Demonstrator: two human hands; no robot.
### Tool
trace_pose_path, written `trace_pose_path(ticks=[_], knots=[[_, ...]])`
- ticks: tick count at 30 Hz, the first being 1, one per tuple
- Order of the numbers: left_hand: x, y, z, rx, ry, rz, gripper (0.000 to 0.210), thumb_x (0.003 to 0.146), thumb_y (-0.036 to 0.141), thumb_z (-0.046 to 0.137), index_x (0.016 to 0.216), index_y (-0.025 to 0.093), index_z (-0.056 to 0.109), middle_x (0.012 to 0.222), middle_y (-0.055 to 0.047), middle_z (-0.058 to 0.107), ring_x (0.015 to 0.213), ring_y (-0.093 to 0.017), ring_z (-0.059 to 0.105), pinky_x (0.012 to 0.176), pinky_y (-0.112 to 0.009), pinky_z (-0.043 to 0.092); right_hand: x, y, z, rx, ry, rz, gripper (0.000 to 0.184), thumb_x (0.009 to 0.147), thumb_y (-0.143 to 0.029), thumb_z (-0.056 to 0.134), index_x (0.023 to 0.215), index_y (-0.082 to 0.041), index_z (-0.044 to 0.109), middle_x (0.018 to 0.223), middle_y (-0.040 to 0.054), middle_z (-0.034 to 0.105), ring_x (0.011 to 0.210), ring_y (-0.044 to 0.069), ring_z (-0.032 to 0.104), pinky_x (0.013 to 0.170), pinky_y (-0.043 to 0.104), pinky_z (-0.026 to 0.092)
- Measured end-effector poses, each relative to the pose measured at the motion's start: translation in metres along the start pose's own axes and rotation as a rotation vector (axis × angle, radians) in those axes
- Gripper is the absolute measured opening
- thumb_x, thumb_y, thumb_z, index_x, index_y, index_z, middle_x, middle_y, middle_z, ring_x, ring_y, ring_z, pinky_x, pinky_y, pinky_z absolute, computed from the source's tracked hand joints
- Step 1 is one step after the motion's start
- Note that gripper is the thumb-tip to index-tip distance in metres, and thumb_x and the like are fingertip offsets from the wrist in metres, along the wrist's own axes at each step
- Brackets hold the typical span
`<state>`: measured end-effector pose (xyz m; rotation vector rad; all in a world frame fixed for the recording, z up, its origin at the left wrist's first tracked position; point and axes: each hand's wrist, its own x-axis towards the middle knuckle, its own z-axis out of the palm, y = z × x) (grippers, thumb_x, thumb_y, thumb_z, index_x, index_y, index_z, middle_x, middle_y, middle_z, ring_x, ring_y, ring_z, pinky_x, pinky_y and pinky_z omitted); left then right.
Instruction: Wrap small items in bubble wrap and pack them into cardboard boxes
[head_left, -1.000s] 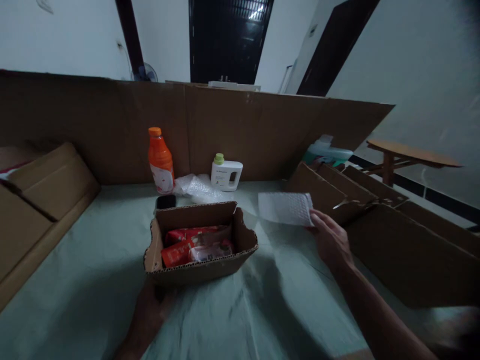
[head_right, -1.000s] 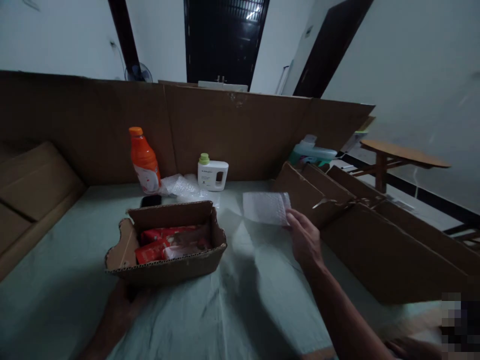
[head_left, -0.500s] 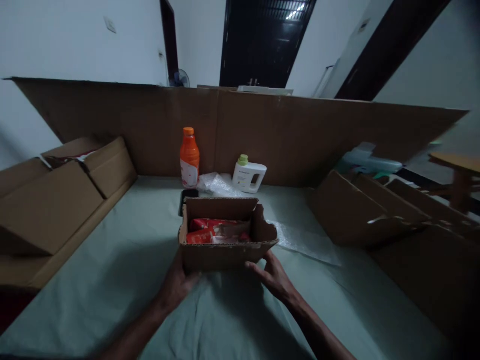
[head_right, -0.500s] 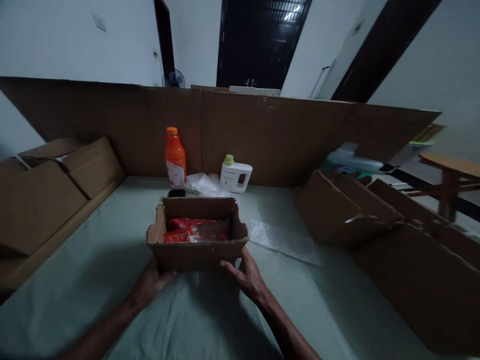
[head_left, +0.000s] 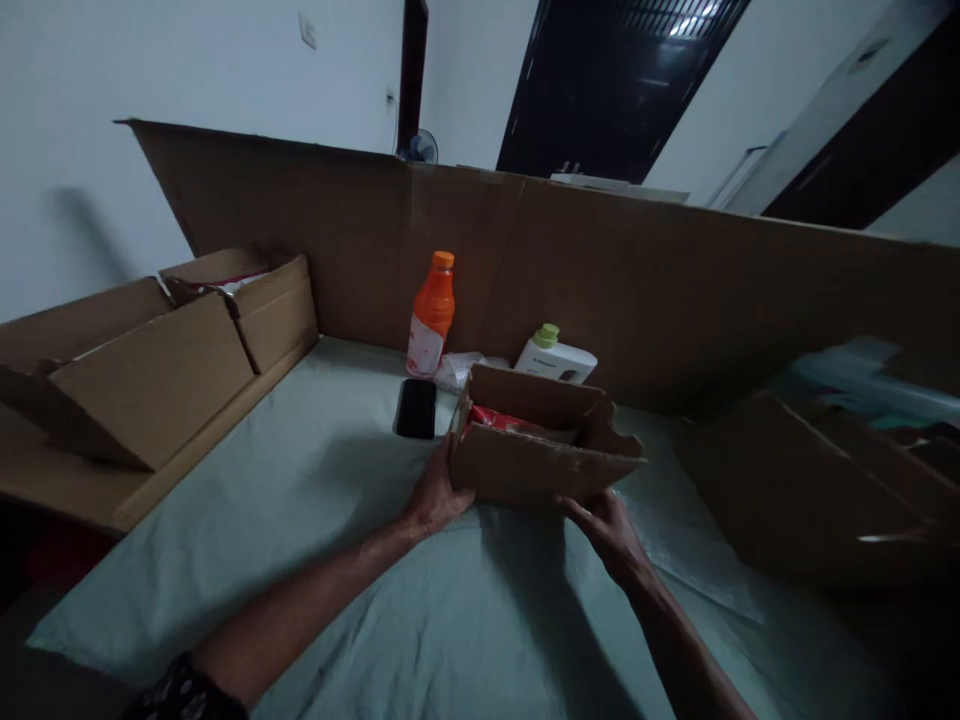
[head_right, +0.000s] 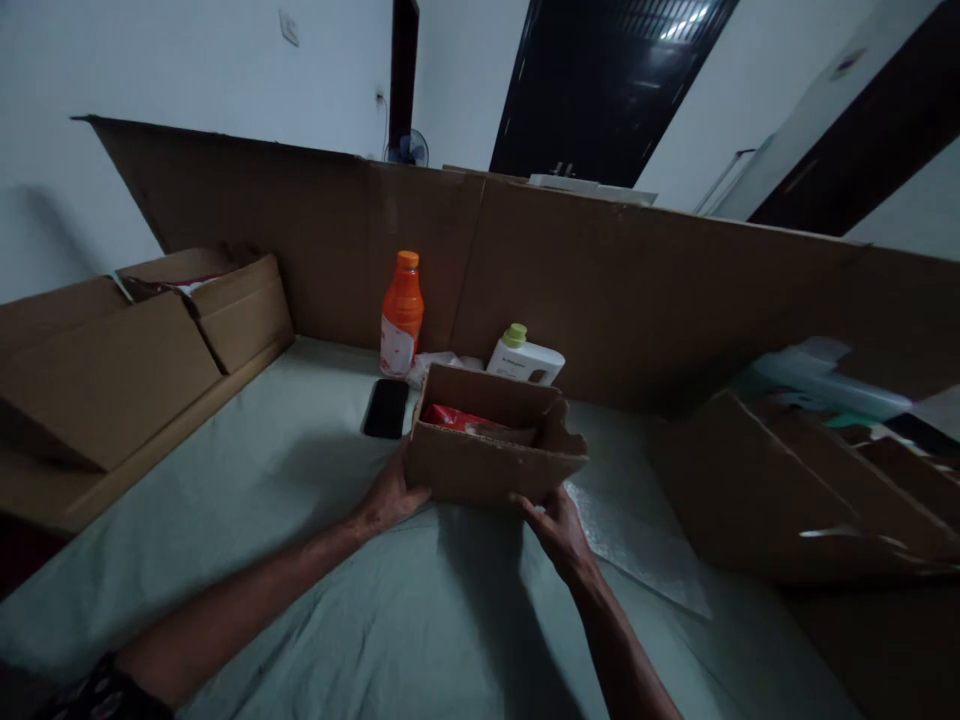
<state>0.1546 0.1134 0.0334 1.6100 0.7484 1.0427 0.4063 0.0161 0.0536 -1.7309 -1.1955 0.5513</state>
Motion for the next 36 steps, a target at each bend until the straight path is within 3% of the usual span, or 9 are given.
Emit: trace_pose_path(ticks=[7, 19, 25, 28, 32, 34, 36], knots=[[0.015, -0.017, -0.027, 0.031, 0.049, 0.014, 0.084, 0.067, 0.005, 0.065, 0.147, 0.017, 0.041, 0.141, -0.011, 0.059, 0.132, -0.029, 0.052, 0.113, -0.042, 0.041, 0.028, 0.004, 0.032, 0.019, 0.003, -0.028, 0.056, 0.066, -0.057, 0.078, 0.103, -0.016, 0.067, 0.102, 0.012, 0.075, 0.092, 0.029, 0.068, 0.076, 0.038, 0.055], [0.009, -0.059, -0.017, 0.179, 0.217, 0.03, 0.09, 0.067, 0.009, 0.068, 0.151, 0.015, 0.036, 0.152, -0.018, 0.047, 0.142, -0.035, 0.043, 0.12, -0.051, 0.033, 0.032, 0.021, 0.042, 0.039, 0.064, -0.033, 0.057, 0.065, -0.057, 0.081, 0.104, -0.019, 0.065, 0.103, 0.0105, 0.074, 0.091, 0.028, 0.068, 0.077, 0.039, 0.056], [0.005, -0.066, -0.021, 0.202, 0.176, 0.034, 0.088, 0.071, 0.012, 0.066, 0.152, 0.016, 0.032, 0.151, -0.017, 0.046, 0.142, -0.033, 0.042, 0.12, -0.049, 0.033, 0.026, 0.021, 0.054, -0.17, 0.055, -0.135, 0.055, 0.082, -0.055, 0.063, 0.119, -0.015, 0.058, 0.109, 0.0142, 0.074, 0.091, 0.027, 0.071, 0.076, 0.039, 0.058], [0.004, -0.064, -0.025, 0.208, 0.154, 0.035, 0.083, 0.074, 0.014, 0.063, 0.151, 0.016, 0.034, 0.152, -0.017, 0.046, 0.143, -0.032, 0.041, 0.121, -0.049, 0.029, 0.013, 0.019, 0.045, -0.31, 0.085, -0.122, 0.051, 0.085, -0.044, 0.061, 0.129, -0.018, 0.056, 0.122, 0.013, 0.07, 0.104, 0.027, 0.069, 0.086, 0.041, 0.056], [-0.001, -0.056, -0.028, 0.231, 0.15, 0.024, 0.073, 0.077, 0.019, 0.062, 0.146, 0.017, 0.041, 0.145, -0.015, 0.053, 0.141, -0.032, 0.044, 0.12, -0.048, 0.031, -0.014, 0.018, 0.011, -0.576, 0.069, -0.111, 0.057, 0.078, -0.028, 0.069, 0.132, -0.017, 0.058, 0.144, 0.0164, 0.057, 0.13, 0.032, 0.053, 0.106, 0.046, 0.043], [-0.008, -0.05, -0.028, 0.253, 0.166, 0.012, 0.07, 0.076, 0.02, 0.063, 0.144, 0.016, 0.044, 0.142, -0.016, 0.056, 0.14, -0.033, 0.045, 0.119, -0.049, 0.032, -0.026, 0.018, -0.007, -0.693, 0.035, -0.097, 0.051, 0.074, -0.021, 0.072, 0.124, -0.016, 0.065, 0.14, 0.0175, 0.06, 0.128, 0.034, 0.054, 0.105, 0.046, 0.041], [-0.018, -0.042, -0.027, 0.277, 0.182, 0.003, 0.07, 0.074, 0.021, 0.063, 0.142, 0.014, 0.045, 0.141, -0.018, 0.056, 0.14, -0.035, 0.044, 0.119, -0.052, 0.031, -0.035, 0.019, -0.021, -0.783, 0.016, -0.084, 0.032, 0.079, -0.017, 0.066, 0.11, -0.017, 0.07, 0.127, 0.0161, 0.067, 0.119, 0.032, 0.059, 0.1, 0.042, 0.042]])
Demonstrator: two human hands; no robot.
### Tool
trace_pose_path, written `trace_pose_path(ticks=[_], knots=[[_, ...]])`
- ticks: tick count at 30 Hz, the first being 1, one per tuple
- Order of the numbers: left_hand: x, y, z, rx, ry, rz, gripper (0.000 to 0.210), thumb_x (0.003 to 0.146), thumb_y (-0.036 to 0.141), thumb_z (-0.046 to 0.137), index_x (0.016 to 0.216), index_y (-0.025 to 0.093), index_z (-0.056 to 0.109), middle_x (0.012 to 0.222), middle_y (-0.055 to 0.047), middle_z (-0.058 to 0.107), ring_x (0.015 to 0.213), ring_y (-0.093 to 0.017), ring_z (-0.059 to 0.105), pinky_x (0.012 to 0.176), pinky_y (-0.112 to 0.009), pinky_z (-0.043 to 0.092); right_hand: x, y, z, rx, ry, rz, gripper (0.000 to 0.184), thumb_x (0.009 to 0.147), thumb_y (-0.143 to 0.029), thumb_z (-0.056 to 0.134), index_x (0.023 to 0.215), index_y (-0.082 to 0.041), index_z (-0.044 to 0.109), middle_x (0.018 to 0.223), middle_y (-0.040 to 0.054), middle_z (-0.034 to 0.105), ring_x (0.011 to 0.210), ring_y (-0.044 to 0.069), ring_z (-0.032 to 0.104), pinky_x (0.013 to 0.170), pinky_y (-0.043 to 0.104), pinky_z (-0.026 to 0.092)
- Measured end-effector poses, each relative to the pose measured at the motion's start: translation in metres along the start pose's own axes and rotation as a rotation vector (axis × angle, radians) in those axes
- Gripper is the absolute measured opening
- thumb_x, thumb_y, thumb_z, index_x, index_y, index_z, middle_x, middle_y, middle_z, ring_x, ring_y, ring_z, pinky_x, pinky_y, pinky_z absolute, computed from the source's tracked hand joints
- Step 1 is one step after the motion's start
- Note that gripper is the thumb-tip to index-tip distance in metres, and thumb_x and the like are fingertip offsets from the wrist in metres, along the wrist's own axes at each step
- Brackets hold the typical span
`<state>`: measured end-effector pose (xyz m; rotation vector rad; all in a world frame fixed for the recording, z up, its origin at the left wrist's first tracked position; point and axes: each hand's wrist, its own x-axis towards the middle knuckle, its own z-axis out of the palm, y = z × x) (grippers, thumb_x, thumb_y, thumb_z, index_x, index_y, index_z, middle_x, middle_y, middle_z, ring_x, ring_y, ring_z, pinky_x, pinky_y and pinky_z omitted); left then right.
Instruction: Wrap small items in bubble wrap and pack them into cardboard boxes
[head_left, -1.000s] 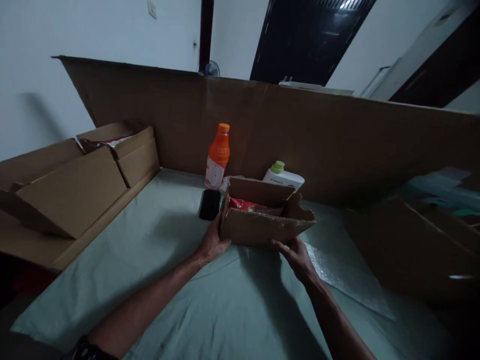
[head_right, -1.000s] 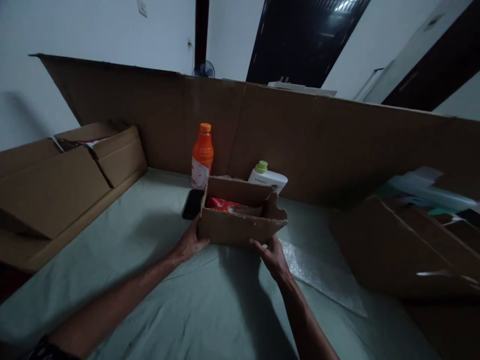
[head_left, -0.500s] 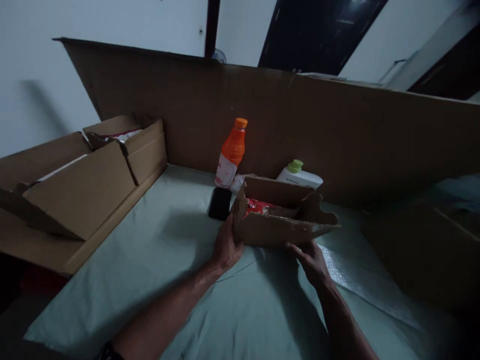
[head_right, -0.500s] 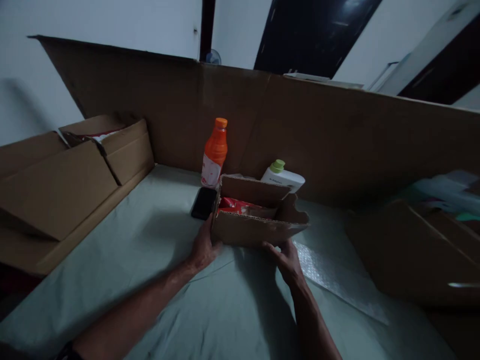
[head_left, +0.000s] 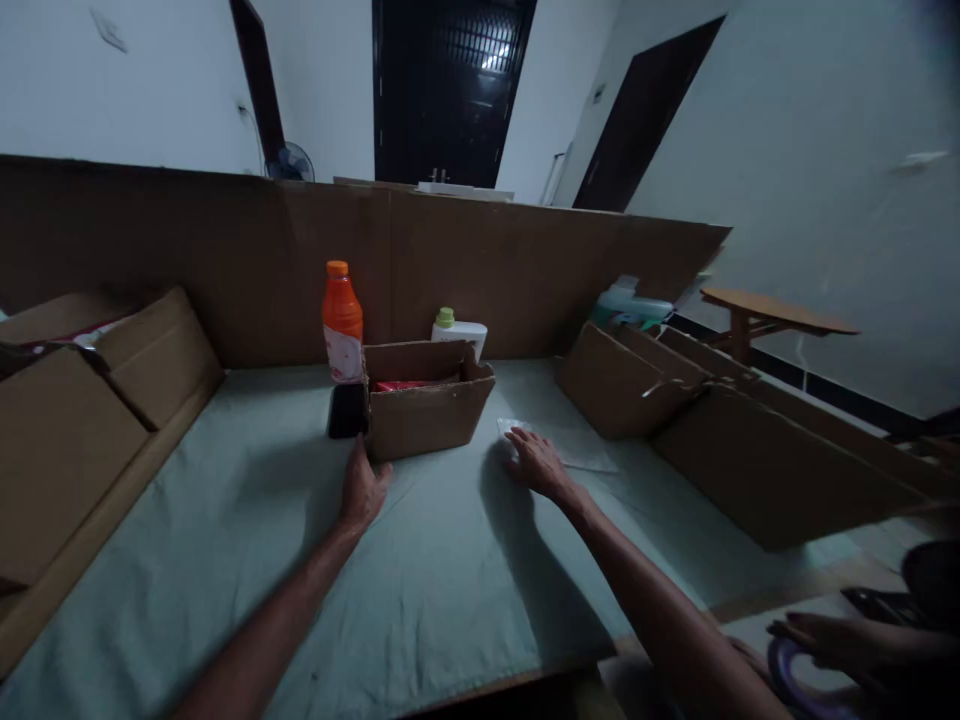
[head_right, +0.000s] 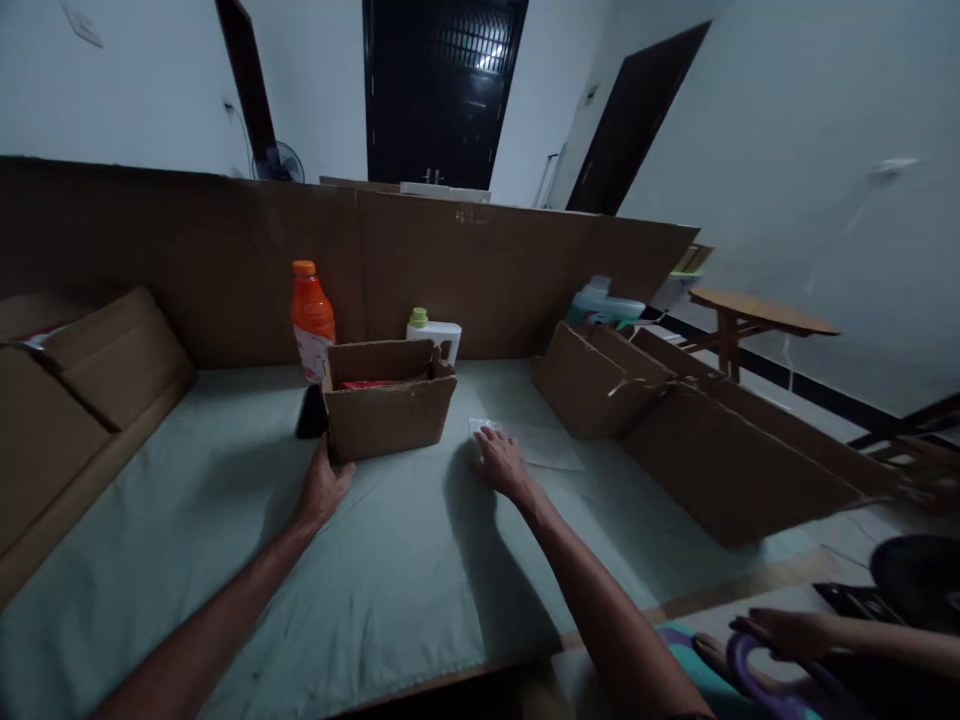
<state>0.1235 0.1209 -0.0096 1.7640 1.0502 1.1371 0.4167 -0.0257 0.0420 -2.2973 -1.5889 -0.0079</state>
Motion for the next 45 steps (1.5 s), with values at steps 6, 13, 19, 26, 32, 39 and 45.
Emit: trace_pose_path(ticks=[6, 13, 19, 26, 32, 39, 45], knots=[[-0.059, 0.027, -0.019, 0.009, -0.051, -0.001, 0.062, 0.074, 0.027, 0.064, 0.134, 0.015, 0.053, 0.144, -0.019, 0.054, 0.139, -0.035, 0.046, 0.118, -0.055, 0.034, -0.027, 0.007, -0.016, -0.117, 0.024, -0.016, 0.027, 0.092, -0.009, 0.046, 0.089, -0.015, 0.072, 0.099, 0.0154, 0.075, 0.095, 0.026, 0.065, 0.085, 0.035, 0.039], [-0.135, 0.075, -0.019, -0.415, -0.327, -0.481, 0.086, 0.087, 0.052, 0.059, 0.153, 0.012, 0.022, 0.12, -0.02, 0.066, 0.097, -0.028, 0.072, 0.07, -0.036, 0.062, -0.113, -0.103, 0.008, 0.015, -0.019, -0.363, 0.024, 0.096, -0.016, 0.051, 0.106, -0.024, 0.072, 0.108, 0.0063, 0.076, 0.097, 0.022, 0.066, 0.087, 0.034, 0.04], [-0.144, 0.067, -0.029, -0.282, -0.224, -0.514, 0.086, 0.086, 0.033, 0.063, 0.156, 0.013, 0.018, 0.092, -0.005, 0.066, 0.069, -0.014, 0.063, 0.057, -0.023, 0.056, -0.147, -0.116, 0.011, 0.253, -0.035, -0.402, 0.029, 0.091, -0.033, 0.065, 0.12, -0.026, 0.068, 0.121, 0.0048, 0.073, 0.11, 0.021, 0.066, 0.097, 0.035, 0.043], [-0.15, 0.059, -0.025, -0.062, -0.215, -0.391, 0.047, 0.082, 0.018, 0.056, 0.128, 0.013, 0.057, 0.075, 0.003, 0.059, 0.047, -0.006, 0.051, 0.042, -0.015, 0.047, -0.099, -0.046, 0.002, 0.111, 0.066, 0.015, 0.021, 0.086, -0.025, 0.062, 0.102, -0.012, 0.069, 0.123, 0.0235, 0.067, 0.113, 0.036, 0.061, 0.093, 0.047, 0.041], [-0.143, 0.065, -0.03, 0.218, -0.249, -0.171, 0.03, 0.077, 0.004, 0.049, 0.094, 0.015, 0.071, 0.074, -0.001, 0.067, 0.066, -0.014, 0.064, 0.065, -0.025, 0.056, -0.108, -0.05, 0.008, 0.276, 0.037, 0.07, 0.018, 0.088, -0.024, 0.055, 0.099, -0.018, 0.067, 0.088, 0.0075, 0.072, 0.082, 0.021, 0.067, 0.073, 0.029, 0.045], [-0.071, 0.089, -0.019, 0.493, -0.414, 0.17, 0.036, 0.074, -0.002, 0.049, 0.084, 0.02, 0.075, 0.096, -0.006, 0.072, 0.101, -0.022, 0.065, 0.101, -0.039, 0.049, -0.176, -0.08, -0.005, 0.745, -0.112, -0.021, 0.066, 0.088, -0.03, 0.053, 0.151, -0.017, 0.041, 0.066, -0.0058, 0.06, 0.052, 0.011, 0.051, 0.052, 0.022, 0.04], [-0.061, 0.1, -0.002, 0.556, -0.558, 0.377, 0.053, 0.073, -0.004, 0.049, 0.117, 0.016, 0.072, 0.148, -0.015, 0.052, 0.139, -0.029, 0.043, 0.118, -0.052, 0.033, -0.216, -0.108, 0.007, 0.958, -0.282, -0.063, 0.048, 0.086, -0.032, 0.058, 0.133, -0.02, 0.06, 0.102, 0.0084, 0.075, 0.079, 0.018, 0.068, 0.066, 0.029, 0.053]])
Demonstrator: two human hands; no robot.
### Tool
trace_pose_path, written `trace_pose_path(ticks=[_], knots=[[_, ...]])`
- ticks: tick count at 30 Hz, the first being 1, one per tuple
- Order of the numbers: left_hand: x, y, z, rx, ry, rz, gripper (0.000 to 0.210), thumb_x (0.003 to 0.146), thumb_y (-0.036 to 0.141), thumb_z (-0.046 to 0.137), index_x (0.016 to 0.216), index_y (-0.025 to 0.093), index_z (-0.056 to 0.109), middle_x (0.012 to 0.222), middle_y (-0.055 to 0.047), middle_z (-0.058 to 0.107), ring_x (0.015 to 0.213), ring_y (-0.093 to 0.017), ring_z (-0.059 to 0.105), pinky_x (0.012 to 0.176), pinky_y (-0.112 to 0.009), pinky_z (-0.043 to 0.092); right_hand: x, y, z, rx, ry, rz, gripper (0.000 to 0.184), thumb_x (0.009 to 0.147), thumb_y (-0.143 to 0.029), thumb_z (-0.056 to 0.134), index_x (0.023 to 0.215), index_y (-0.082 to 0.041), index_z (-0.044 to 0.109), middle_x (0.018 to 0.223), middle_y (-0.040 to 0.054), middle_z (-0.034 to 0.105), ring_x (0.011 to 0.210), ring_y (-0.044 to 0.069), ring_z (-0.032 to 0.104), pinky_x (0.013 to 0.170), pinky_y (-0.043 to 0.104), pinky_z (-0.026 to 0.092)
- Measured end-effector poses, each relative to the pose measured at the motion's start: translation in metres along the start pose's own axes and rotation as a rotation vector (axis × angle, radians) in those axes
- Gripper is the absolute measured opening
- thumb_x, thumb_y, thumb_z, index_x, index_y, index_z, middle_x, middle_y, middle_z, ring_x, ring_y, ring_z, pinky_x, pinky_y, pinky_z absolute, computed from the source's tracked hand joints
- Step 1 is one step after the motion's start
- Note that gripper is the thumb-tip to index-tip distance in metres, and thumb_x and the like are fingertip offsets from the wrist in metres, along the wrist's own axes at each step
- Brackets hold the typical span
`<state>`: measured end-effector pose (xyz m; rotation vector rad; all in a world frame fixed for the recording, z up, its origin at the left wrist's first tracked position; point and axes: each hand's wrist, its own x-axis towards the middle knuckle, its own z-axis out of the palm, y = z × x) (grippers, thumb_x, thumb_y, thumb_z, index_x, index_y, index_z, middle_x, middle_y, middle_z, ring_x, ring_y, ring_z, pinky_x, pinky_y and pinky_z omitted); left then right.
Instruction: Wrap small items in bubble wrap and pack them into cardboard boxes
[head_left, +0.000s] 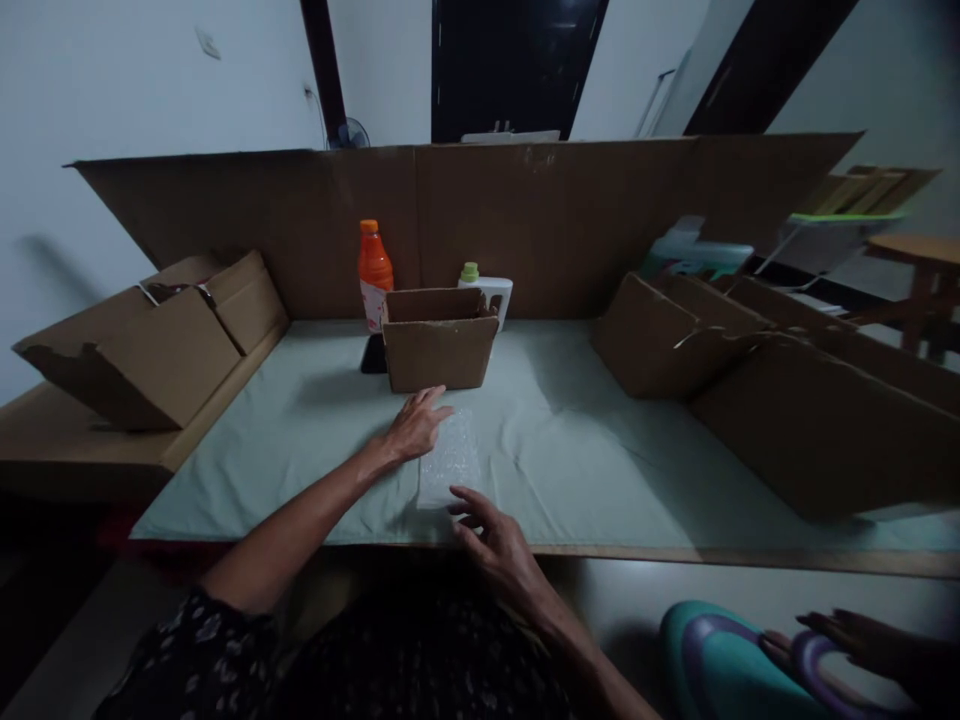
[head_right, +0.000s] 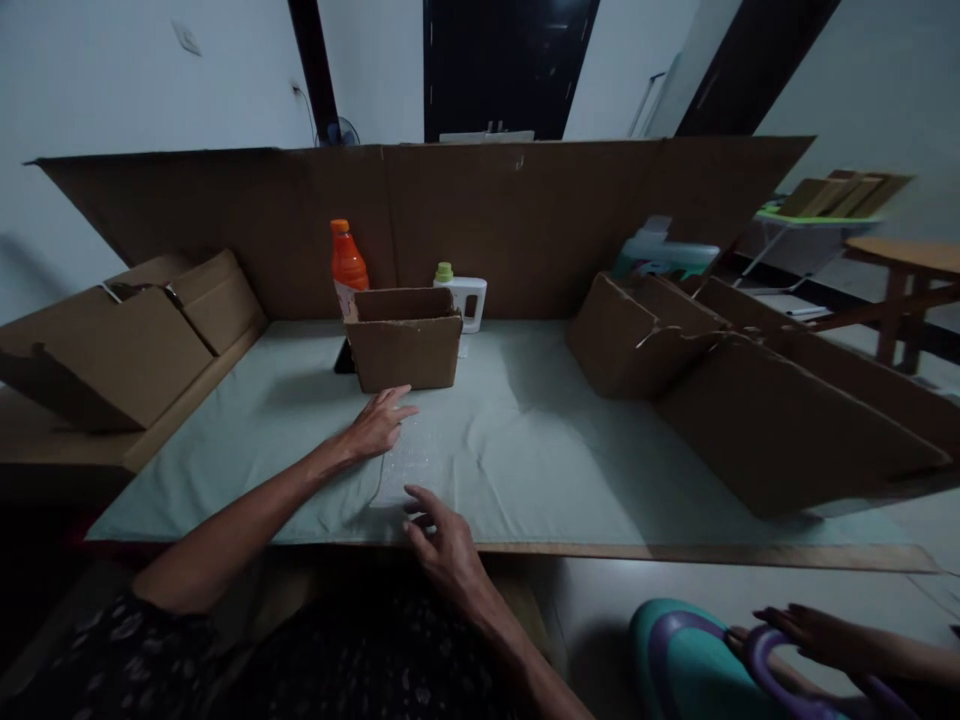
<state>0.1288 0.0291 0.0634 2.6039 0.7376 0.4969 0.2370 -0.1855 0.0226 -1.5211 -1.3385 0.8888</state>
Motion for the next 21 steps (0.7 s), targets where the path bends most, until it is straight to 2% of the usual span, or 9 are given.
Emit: trace_pose_path(ticks=[4, 6, 8, 10, 13, 15, 17, 19, 21], knots=[[-0.072, 0.007, -0.002, -0.037, -0.117, 0.102, 0.063, 0.069, -0.001, 0.05, 0.125, 0.02, 0.067, 0.139, -0.011, 0.06, 0.135, -0.026, 0.049, 0.117, -0.048, 0.037, -0.003, 0.001, -0.003, 0.118, -0.013, 0.037, 0.043, 0.088, -0.039, 0.061, 0.126, -0.019, 0.062, 0.107, 0.0103, 0.074, 0.09, 0.022, 0.069, 0.078, 0.035, 0.055], [-0.108, 0.015, 0.001, -0.148, -0.166, 0.169, 0.076, 0.064, 0.003, 0.054, 0.139, 0.019, 0.055, 0.142, -0.012, 0.058, 0.137, -0.026, 0.046, 0.117, -0.049, 0.037, -0.001, 0.0, -0.005, 0.176, -0.02, 0.059, 0.04, 0.089, -0.039, 0.061, 0.124, -0.02, 0.062, 0.109, 0.0101, 0.074, 0.096, 0.023, 0.069, 0.082, 0.036, 0.055], [-0.126, 0.025, 0.008, -0.238, -0.137, 0.11, 0.078, 0.067, 0.008, 0.058, 0.144, 0.018, 0.05, 0.14, -0.012, 0.06, 0.133, -0.026, 0.051, 0.115, -0.047, 0.041, 0.002, -0.002, -0.004, 0.219, -0.038, 0.058, 0.039, 0.09, -0.04, 0.061, 0.124, -0.02, 0.061, 0.11, 0.0103, 0.074, 0.1, 0.023, 0.068, 0.084, 0.037, 0.055], [-0.125, 0.033, 0.018, -0.281, -0.033, -0.063, 0.062, 0.076, 0.013, 0.058, 0.137, 0.019, 0.056, 0.127, -0.01, 0.069, 0.119, -0.023, 0.061, 0.108, -0.042, 0.047, 0.005, -0.002, -0.002, 0.239, -0.032, 0.032, 0.047, 0.09, -0.04, 0.061, 0.132, -0.02, 0.054, 0.113, 0.0105, 0.073, 0.097, 0.022, 0.069, 0.082, 0.036, 0.055], [-0.102, 0.031, 0.031, -0.278, 0.116, -0.292, 0.043, 0.086, 0.015, 0.051, 0.128, 0.017, 0.063, 0.114, -0.009, 0.073, 0.101, -0.02, 0.068, 0.096, -0.037, 0.054, 0.004, 0.001, -0.002, 0.172, 0.054, -0.03, 0.057, 0.094, -0.037, 0.057, 0.146, -0.022, 0.04, 0.113, 0.0096, 0.072, 0.085, 0.018, 0.069, 0.074, 0.033, 0.056], [-0.088, 0.024, 0.036, -0.266, 0.149, -0.344, 0.045, 0.086, 0.014, 0.051, 0.129, 0.015, 0.061, 0.11, -0.009, 0.074, 0.096, -0.02, 0.069, 0.091, -0.035, 0.055, 0.003, 0.004, -0.006, 0.025, 0.124, -0.11, 0.051, 0.096, -0.031, 0.054, 0.145, -0.023, 0.042, 0.107, 0.0079, 0.073, 0.078, 0.016, 0.068, 0.068, 0.03, 0.055], [-0.08, 0.017, 0.04, -0.254, 0.159, -0.366, 0.047, 0.084, 0.013, 0.054, 0.13, 0.015, 0.061, 0.103, -0.008, 0.075, 0.092, -0.02, 0.069, 0.089, -0.034, 0.056, 0.004, 0.007, -0.011, -0.179, 0.185, -0.229, 0.041, 0.096, -0.024, 0.052, 0.137, -0.023, 0.052, 0.104, 0.0075, 0.074, 0.082, 0.018, 0.068, 0.07, 0.031, 0.056], [-0.078, 0.012, 0.043, -0.237, 0.165, -0.367, 0.047, 0.082, 0.012, 0.056, 0.129, 0.016, 0.062, 0.104, -0.008, 0.075, 0.094, -0.021, 0.069, 0.091, -0.035, 0.055, 0.011, 0.01, -0.016, -0.403, 0.203, -0.354, 0.036, 0.094, -0.018, 0.053, 0.128, -0.023, 0.06, 0.11, 0.0093, 0.073, 0.096, 0.022, 0.067, 0.081, 0.037, 0.057], [-0.078, 0.011, 0.046, -0.216, 0.176, -0.357, 0.046, 0.081, 0.012, 0.058, 0.127, 0.018, 0.063, 0.11, -0.008, 0.074, 0.098, -0.021, 0.068, 0.095, -0.036, 0.054, 0.022, 0.013, -0.018, -0.623, 0.171, -0.43, 0.037, 0.089, -0.015, 0.055, 0.124, -0.021, 0.064, 0.126, 0.0129, 0.068, 0.115, 0.028, 0.061, 0.092, 0.045, 0.053]])
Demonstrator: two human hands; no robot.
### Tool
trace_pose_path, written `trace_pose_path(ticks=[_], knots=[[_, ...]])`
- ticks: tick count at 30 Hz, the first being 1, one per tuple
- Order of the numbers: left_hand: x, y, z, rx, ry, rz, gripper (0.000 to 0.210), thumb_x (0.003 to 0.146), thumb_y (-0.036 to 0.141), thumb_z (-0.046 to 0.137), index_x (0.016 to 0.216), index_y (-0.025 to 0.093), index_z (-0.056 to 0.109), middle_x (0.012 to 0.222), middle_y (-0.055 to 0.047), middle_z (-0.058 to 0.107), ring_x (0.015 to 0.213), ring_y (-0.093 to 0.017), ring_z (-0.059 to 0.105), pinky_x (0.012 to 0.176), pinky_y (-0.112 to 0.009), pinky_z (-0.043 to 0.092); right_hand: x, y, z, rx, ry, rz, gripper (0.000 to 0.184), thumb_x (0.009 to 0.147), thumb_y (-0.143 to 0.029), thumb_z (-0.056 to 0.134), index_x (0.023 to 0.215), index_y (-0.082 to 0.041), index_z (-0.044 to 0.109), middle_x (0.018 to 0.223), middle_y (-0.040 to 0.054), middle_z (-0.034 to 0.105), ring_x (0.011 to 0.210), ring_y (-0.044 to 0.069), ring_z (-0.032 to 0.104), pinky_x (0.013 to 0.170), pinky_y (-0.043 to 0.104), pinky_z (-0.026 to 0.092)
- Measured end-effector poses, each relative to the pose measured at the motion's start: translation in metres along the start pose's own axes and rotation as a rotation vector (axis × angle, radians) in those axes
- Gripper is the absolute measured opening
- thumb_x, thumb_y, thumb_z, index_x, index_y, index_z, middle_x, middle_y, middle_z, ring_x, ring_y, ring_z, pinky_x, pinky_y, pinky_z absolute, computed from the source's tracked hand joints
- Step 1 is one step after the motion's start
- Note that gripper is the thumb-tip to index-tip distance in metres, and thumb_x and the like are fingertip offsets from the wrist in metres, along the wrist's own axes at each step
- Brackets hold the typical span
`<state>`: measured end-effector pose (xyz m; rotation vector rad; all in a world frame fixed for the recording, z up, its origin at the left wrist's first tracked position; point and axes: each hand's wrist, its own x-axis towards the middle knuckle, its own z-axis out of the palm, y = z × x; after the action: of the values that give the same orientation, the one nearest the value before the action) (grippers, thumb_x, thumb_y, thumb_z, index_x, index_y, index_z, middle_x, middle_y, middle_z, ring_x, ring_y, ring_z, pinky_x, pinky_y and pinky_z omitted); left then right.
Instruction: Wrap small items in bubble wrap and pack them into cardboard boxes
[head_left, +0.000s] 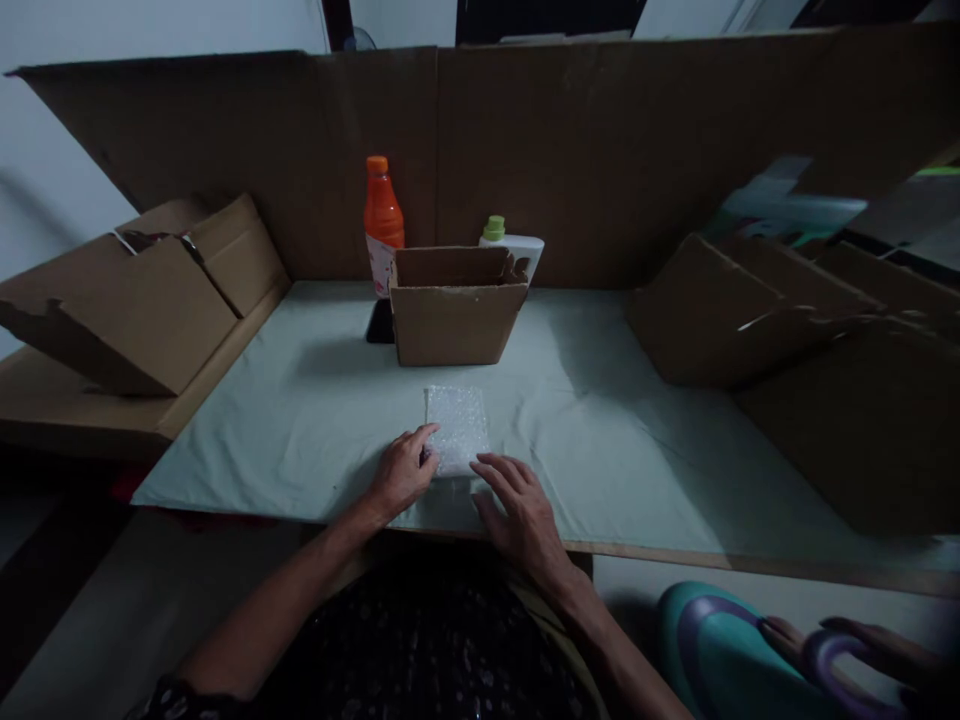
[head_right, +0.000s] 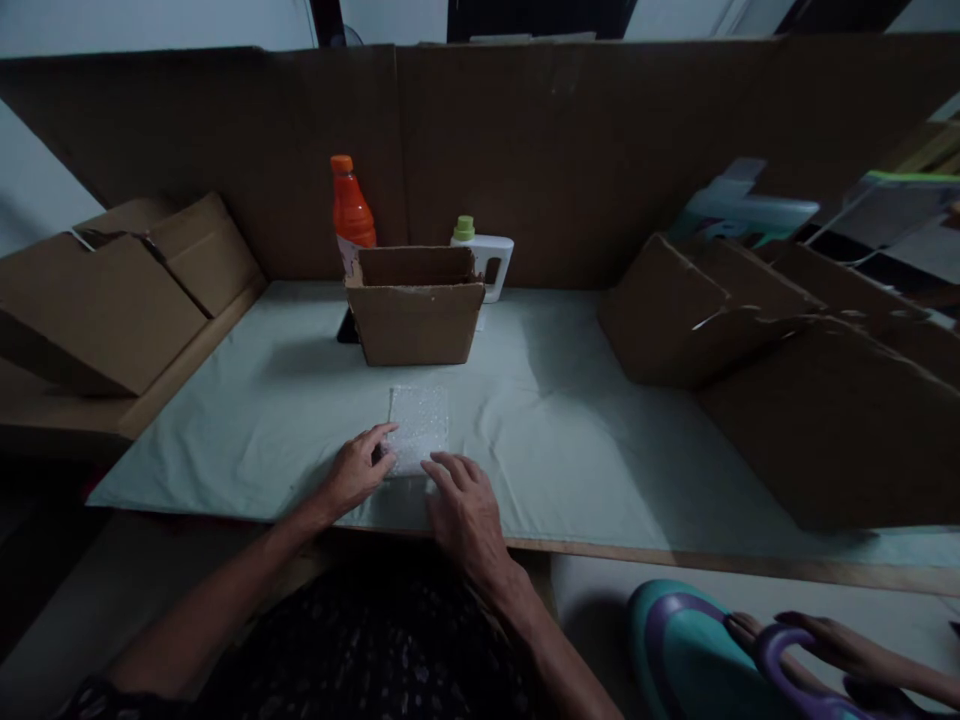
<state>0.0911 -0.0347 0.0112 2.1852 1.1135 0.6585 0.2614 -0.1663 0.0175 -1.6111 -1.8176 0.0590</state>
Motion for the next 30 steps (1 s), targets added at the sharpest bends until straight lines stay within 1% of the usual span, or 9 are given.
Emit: trace_pose_path(ticks=[3, 5, 8, 10, 13, 18, 20, 27, 30], knots=[[-0.002, -0.001, -0.001, 0.016, 0.029, 0.021, 0.046, 0.083, 0.015, 0.061, 0.129, 0.019, 0.061, 0.116, -0.01, 0.071, 0.107, -0.023, 0.066, 0.101, -0.04, 0.051, 0.015, 0.01, 0.009, -0.224, -0.099, -0.064, 0.033, 0.087, -0.012, 0.057, 0.116, -0.018, 0.07, 0.14, 0.0163, 0.061, 0.128, 0.034, 0.053, 0.093, 0.049, 0.05], [-0.006, -0.001, -0.004, 0.02, 0.058, 0.064, 0.047, 0.085, 0.021, 0.064, 0.131, 0.018, 0.059, 0.123, -0.012, 0.066, 0.115, -0.026, 0.062, 0.105, -0.043, 0.049, 0.023, 0.014, 0.012, -0.268, -0.134, -0.083, 0.027, 0.09, -0.011, 0.055, 0.108, -0.019, 0.073, 0.135, 0.0145, 0.065, 0.126, 0.033, 0.055, 0.091, 0.046, 0.048], [-0.018, -0.001, -0.01, 0.031, 0.055, 0.226, 0.049, 0.086, 0.028, 0.066, 0.134, 0.018, 0.057, 0.129, -0.013, 0.064, 0.121, -0.028, 0.058, 0.107, -0.046, 0.046, 0.03, 0.017, 0.011, -0.183, -0.191, -0.089, 0.027, 0.094, -0.012, 0.052, 0.107, -0.021, 0.073, 0.12, 0.0107, 0.073, 0.112, 0.028, 0.064, 0.088, 0.042, 0.047], [-0.025, -0.001, -0.011, 0.026, 0.024, 0.281, 0.045, 0.089, 0.023, 0.061, 0.134, 0.021, 0.057, 0.117, -0.01, 0.07, 0.111, -0.025, 0.062, 0.101, -0.044, 0.05, 0.033, 0.018, 0.007, -0.094, -0.236, -0.043, 0.027, 0.096, -0.014, 0.051, 0.108, -0.022, 0.073, 0.108, 0.0096, 0.077, 0.097, 0.025, 0.068, 0.083, 0.04, 0.047], [-0.027, 0.0, -0.01, -0.004, 0.029, 0.199, 0.041, 0.091, 0.017, 0.052, 0.131, 0.021, 0.06, 0.102, -0.007, 0.073, 0.094, -0.021, 0.066, 0.09, -0.038, 0.054, 0.037, 0.02, 0.003, 0.019, -0.243, 0.046, 0.026, 0.098, -0.021, 0.049, 0.108, -0.023, 0.073, 0.096, 0.0076, 0.078, 0.085, 0.023, 0.069, 0.079, 0.038, 0.049], [-0.01, -0.001, -0.005, 0.051, 0.052, 0.041, 0.042, 0.086, 0.017, 0.057, 0.127, 0.017, 0.062, 0.1, -0.008, 0.074, 0.093, -0.023, 0.067, 0.088, -0.038, 0.054, 0.032, 0.028, 0.0, -0.017, 0.022, 0.046, 0.027, 0.098, -0.028, 0.055, 0.121, -0.022, 0.066, 0.118, 0.0112, 0.072, 0.107, 0.025, 0.066, 0.088, 0.041, 0.051], [-0.003, -0.001, -0.004, 0.089, 0.055, 0.027, 0.041, 0.085, 0.017, 0.058, 0.126, 0.016, 0.063, 0.102, -0.009, 0.074, 0.094, -0.024, 0.067, 0.089, -0.039, 0.053, 0.028, 0.03, -0.001, -0.07, 0.061, 0.0, 0.025, 0.097, -0.025, 0.056, 0.119, -0.023, 0.066, 0.12, 0.0106, 0.071, 0.109, 0.025, 0.064, 0.089, 0.041, 0.05], [0.013, 0.0, 0.0, 0.215, 0.074, 0.023, 0.033, 0.087, 0.018, 0.06, 0.12, 0.02, 0.065, 0.098, -0.008, 0.075, 0.092, -0.024, 0.067, 0.089, -0.04, 0.052, 0.038, 0.027, 0.01, -0.21, -0.182, -0.081, 0.032, 0.093, -0.017, 0.055, 0.122, -0.023, 0.067, 0.128, 0.0097, 0.069, 0.124, 0.03, 0.056, 0.094, 0.044, 0.046], [0.013, 0.0, -0.004, 0.105, 0.096, 0.004, 0.035, 0.087, 0.024, 0.061, 0.122, 0.021, 0.063, 0.097, -0.006, 0.072, 0.088, -0.022, 0.066, 0.087, -0.038, 0.053, 0.048, 0.03, 0.014, -0.198, -0.204, -0.09, 0.027, 0.096, -0.018, 0.053, 0.116, -0.022, 0.07, 0.123, 0.0104, 0.071, 0.12, 0.03, 0.059, 0.092, 0.045, 0.046]])
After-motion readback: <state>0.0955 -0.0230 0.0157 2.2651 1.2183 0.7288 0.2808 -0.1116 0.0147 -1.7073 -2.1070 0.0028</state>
